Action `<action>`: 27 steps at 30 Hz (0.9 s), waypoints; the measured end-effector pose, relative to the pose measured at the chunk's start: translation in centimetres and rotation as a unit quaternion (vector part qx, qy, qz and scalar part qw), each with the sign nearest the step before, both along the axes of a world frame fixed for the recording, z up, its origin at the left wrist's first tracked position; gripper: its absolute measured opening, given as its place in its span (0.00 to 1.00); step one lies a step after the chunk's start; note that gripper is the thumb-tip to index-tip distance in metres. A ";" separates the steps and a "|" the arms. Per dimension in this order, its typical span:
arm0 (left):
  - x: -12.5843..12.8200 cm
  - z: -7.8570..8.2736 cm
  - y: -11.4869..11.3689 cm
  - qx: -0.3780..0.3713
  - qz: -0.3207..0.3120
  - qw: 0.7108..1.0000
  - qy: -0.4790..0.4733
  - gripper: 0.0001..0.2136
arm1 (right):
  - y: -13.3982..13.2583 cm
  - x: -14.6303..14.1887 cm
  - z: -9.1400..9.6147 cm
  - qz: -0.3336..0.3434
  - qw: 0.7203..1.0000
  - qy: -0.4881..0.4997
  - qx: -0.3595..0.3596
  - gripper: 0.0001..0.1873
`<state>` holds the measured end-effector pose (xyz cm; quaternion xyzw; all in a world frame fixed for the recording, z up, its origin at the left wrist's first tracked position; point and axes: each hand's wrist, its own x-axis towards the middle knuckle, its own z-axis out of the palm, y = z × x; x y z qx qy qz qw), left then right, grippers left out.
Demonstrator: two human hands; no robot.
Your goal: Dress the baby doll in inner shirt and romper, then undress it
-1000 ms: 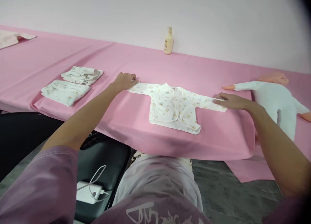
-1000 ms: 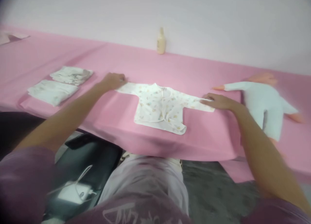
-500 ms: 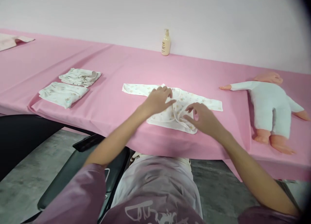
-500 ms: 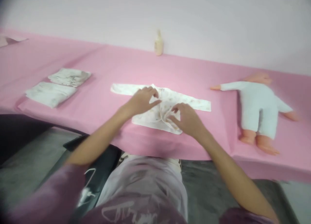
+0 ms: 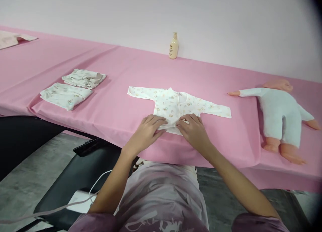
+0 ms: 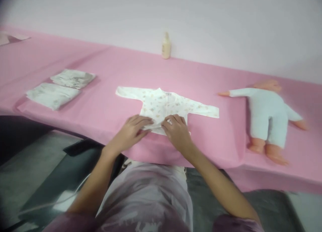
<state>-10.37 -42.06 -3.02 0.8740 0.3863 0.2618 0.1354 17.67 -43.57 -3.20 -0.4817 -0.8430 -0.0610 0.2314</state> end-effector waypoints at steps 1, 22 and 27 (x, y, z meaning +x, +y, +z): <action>-0.8 -0.2 0.1 0.008 0.005 1.000 -0.003 0.12 | 0.1 -0.4 0.0 0.004 1.000 0.000 0.002 0.07; -1.6 2.2 0.0 0.007 0.128 0.990 0.056 0.16 | -4.7 4.7 -1.0 -0.092 0.989 0.111 -0.011 0.10; 6.6 4.3 5.9 -0.058 0.074 0.995 0.040 0.21 | -3.9 3.5 -0.5 -0.111 0.973 0.195 0.047 0.11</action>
